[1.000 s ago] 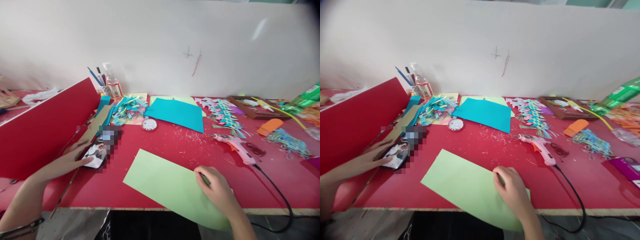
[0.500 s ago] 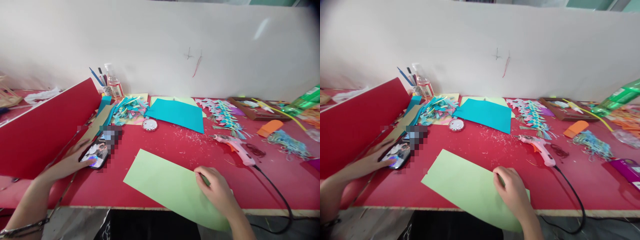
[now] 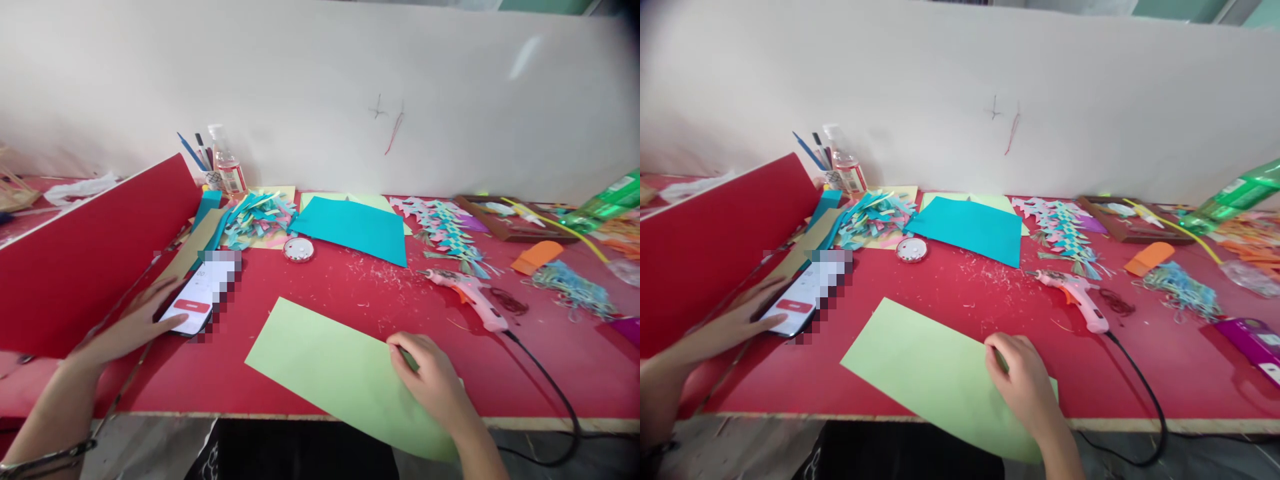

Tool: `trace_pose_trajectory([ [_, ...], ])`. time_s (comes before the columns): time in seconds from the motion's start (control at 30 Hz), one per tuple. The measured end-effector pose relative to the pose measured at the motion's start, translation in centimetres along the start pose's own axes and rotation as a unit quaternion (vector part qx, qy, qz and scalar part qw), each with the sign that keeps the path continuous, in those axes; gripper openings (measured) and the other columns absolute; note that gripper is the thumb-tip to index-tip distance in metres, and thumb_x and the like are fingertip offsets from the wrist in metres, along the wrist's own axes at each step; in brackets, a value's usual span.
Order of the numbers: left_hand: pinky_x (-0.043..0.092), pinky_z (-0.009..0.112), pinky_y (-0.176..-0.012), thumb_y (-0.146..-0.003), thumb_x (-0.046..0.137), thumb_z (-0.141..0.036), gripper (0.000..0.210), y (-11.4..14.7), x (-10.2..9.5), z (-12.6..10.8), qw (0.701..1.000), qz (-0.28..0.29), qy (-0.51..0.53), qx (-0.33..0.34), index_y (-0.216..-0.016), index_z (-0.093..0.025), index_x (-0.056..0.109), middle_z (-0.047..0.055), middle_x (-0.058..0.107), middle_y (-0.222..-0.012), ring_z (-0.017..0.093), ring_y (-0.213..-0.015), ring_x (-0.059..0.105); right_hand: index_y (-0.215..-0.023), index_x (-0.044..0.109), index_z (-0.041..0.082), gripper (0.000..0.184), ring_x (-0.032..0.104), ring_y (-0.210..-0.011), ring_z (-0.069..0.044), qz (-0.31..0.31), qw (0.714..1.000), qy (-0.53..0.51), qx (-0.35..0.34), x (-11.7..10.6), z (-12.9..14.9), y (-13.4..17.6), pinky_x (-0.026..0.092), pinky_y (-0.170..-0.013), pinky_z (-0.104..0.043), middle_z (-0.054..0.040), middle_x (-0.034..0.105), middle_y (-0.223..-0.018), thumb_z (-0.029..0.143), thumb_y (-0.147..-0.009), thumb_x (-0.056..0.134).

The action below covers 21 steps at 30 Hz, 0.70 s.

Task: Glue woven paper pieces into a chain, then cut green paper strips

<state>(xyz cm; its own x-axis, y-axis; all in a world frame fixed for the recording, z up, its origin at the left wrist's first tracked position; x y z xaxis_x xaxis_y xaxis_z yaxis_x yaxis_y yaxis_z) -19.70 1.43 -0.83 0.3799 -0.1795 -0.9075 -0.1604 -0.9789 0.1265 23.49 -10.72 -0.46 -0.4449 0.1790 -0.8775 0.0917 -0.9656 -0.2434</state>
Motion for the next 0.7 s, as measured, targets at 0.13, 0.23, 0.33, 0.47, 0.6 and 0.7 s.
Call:
trace_pose_trajectory([
  [0.13, 0.023, 0.039, -0.104, -0.081, 0.033, -0.051, 0.058, 0.5, -0.9, -0.7, 0.995, -0.079, 0.06, -0.018, -0.131, -0.021, 0.031, 0.005, 0.03, -0.138, 0.025, -0.128, 0.025, -0.072, 0.051, 0.021, 0.017, 0.053, -0.064, -0.015, -0.002, 1.0, -0.001, -0.001, 0.0, 0.0, -0.1, 0.039, -0.06, -0.026, -0.0013, 0.059, -0.069, 0.019, -0.083, 0.038],
  [0.23, 0.029, 0.039, -0.1, -0.08, 0.037, -0.047, 0.05, 1.6, -1.5, -3.8, 0.984, -0.172, 0.03, 0.029, -0.12, -0.018, 0.043, 0.008, 0.045, -0.125, 0.025, -0.118, 0.038, -0.072, 0.051, 0.021, 0.016, 0.053, -0.065, -0.015, 0.002, 1.0, -0.001, 0.003, 0.0, -0.1, -0.1, 0.039, -0.06, -0.026, -0.001, 0.059, -0.069, 0.018, -0.083, 0.039],
  [0.33, 0.035, 0.036, -0.093, -0.082, 0.039, -0.04, 0.032, 3.3, -0.9, -9.4, 0.965, -0.223, -0.014, 0.134, -0.105, -0.02, 0.052, 0.007, 0.055, -0.108, 0.023, -0.106, 0.047, -0.072, 0.051, 0.02, 0.015, 0.053, -0.066, -0.015, 0.011, 1.0, 0.001, -0.004, 0.1, 0.4, -0.1, 0.039, -0.062, -0.026, -0.0008, 0.059, -0.07, 0.017, -0.082, 0.04],
  [0.47, 0.036, 0.038, -0.088, -0.08, 0.047, -0.03, 0.026, 5.3, 2.7, -18.2, 0.933, -0.155, -0.04, 0.323, -0.106, -0.028, 0.052, 0.004, 0.061, -0.1, 0.021, -0.095, 0.053, -0.075, 0.053, 0.02, 0.016, 0.052, -0.069, -0.015, 0.037, 0.998, -0.011, -0.043, 0.0, 2.9, -0.3, 0.038, -0.063, -0.026, -0.0005, 0.059, -0.071, 0.014, -0.082, 0.04],
  [0.6, 0.039, 0.039, -0.079, -0.08, 0.047, -0.021, 0.02, 6.2, 6.2, -23.9, 0.905, -0.089, -0.029, 0.414, -0.099, -0.025, 0.053, 0.005, 0.064, -0.086, 0.02, -0.078, 0.057, -0.077, 0.054, 0.02, 0.018, 0.052, -0.068, -0.014, 0.059, 0.992, -0.019, -0.107, -0.5, 6.2, -1.0, 0.036, -0.064, -0.026, -0.0005, 0.059, -0.069, 0.013, -0.085, 0.038],
  [0.7, 0.04, 0.035, -0.061, -0.079, 0.045, -0.016, 0.011, 6.1, 7.7, -25.3, 0.905, -0.06, -0.033, 0.421, -0.078, -0.022, 0.054, 0.004, 0.061, -0.068, 0.018, -0.061, 0.055, -0.076, 0.053, 0.019, 0.019, 0.052, -0.065, -0.013, 0.067, 0.987, -0.017, -0.146, -0.5, 7.6, -1.4, 0.035, -0.063, -0.025, -0.0005, 0.059, -0.067, 0.015, -0.086, 0.038],
])
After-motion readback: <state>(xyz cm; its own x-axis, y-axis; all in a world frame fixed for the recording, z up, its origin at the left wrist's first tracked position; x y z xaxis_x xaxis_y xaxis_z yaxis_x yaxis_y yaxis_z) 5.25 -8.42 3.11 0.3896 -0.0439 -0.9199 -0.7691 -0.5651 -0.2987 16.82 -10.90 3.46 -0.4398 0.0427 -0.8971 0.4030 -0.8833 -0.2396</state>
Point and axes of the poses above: each hand's wrist, its own y-axis away from the middle knuckle, its own x-axis out of the palm, z = x × y, the point moved 5 cm from there along -y, towards the middle knuckle
